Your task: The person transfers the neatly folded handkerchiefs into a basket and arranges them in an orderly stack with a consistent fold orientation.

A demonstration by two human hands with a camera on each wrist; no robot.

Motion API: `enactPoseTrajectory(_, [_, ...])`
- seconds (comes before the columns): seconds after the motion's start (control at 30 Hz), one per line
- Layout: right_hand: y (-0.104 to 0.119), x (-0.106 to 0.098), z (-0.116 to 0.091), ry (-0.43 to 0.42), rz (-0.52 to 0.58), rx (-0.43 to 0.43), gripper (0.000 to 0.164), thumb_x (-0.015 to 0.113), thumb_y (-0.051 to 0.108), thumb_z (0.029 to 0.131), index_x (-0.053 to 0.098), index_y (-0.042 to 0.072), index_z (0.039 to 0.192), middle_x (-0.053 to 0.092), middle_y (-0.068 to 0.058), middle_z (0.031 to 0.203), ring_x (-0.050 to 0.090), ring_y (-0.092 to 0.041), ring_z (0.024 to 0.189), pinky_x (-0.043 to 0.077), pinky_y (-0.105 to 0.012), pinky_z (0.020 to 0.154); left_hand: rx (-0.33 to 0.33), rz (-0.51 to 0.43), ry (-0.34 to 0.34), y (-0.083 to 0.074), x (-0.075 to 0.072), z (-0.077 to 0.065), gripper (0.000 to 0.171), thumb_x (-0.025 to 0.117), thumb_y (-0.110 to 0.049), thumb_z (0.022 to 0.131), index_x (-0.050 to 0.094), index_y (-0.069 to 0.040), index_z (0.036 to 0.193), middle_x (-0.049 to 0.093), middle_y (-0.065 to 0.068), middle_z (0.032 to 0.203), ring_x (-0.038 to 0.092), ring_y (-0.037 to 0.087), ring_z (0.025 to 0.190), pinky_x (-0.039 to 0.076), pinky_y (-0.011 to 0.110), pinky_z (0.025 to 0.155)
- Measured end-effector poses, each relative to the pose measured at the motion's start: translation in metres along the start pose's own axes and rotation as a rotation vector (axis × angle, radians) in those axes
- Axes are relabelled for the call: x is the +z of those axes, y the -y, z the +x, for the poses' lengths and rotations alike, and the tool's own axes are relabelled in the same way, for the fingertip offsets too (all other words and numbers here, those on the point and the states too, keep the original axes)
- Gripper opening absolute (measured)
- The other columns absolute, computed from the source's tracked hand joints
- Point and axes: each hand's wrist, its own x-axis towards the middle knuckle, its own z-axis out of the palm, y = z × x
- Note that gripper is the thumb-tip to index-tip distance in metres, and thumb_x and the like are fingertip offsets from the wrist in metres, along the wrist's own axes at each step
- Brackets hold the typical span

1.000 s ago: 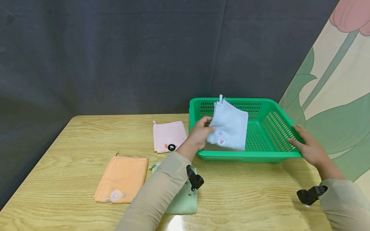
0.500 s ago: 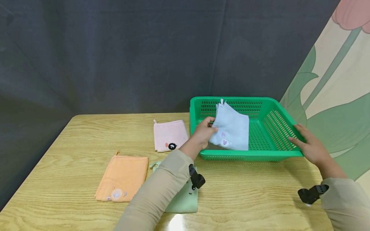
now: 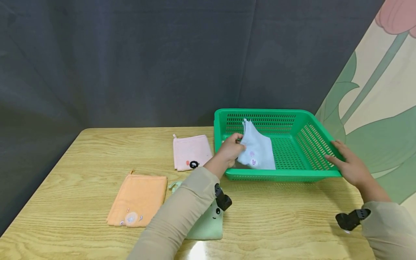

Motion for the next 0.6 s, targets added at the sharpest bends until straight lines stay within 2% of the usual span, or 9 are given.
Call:
enactPoseTrajectory(0.37, [-0.0006,0.0002,0.0007,-0.003,-0.003,-0.005,0.059,0.032,0.025,0.094,0.001,-0.001,0.137,-0.011,-0.023,0.139,-0.009,-0.047,0.12,-0.003,-0.066,0.085,-0.062,0.103,0.009,-0.0005,0.0019,-0.0043,0.034,0.042,0.006,0.083,0.044,-0.001,0.116,0.047,0.011,0.097,0.051,0.025,0.076,0.046,0.035,0.059])
enactPoseTrajectory(0.5, [-0.0011,0.0001,0.0008,-0.006,-0.006,-0.007,0.059,0.033,0.025,0.094,0.001,0.0,0.137,-0.01,-0.023,0.139,-0.009,-0.047,0.12,-0.002,-0.066,0.085,-0.049,0.188,-0.002,-0.0006,0.0028,-0.0056,0.032,0.044,0.006,0.081,0.045,0.002,0.113,0.048,0.011,0.097,0.05,0.022,0.078,0.045,0.03,0.06])
enactPoseTrajectory(0.6, [-0.0007,0.0002,0.0007,-0.003,-0.007,-0.005,0.059,0.032,0.025,0.094,0.001,0.0,0.137,-0.011,-0.023,0.139,-0.009,-0.047,0.12,-0.002,-0.066,0.085,-0.042,0.242,-0.018,-0.0001,0.0033,-0.006,0.038,0.046,0.006,0.08,0.043,0.003,0.117,0.049,0.012,0.104,0.048,0.021,0.083,0.043,0.028,0.063])
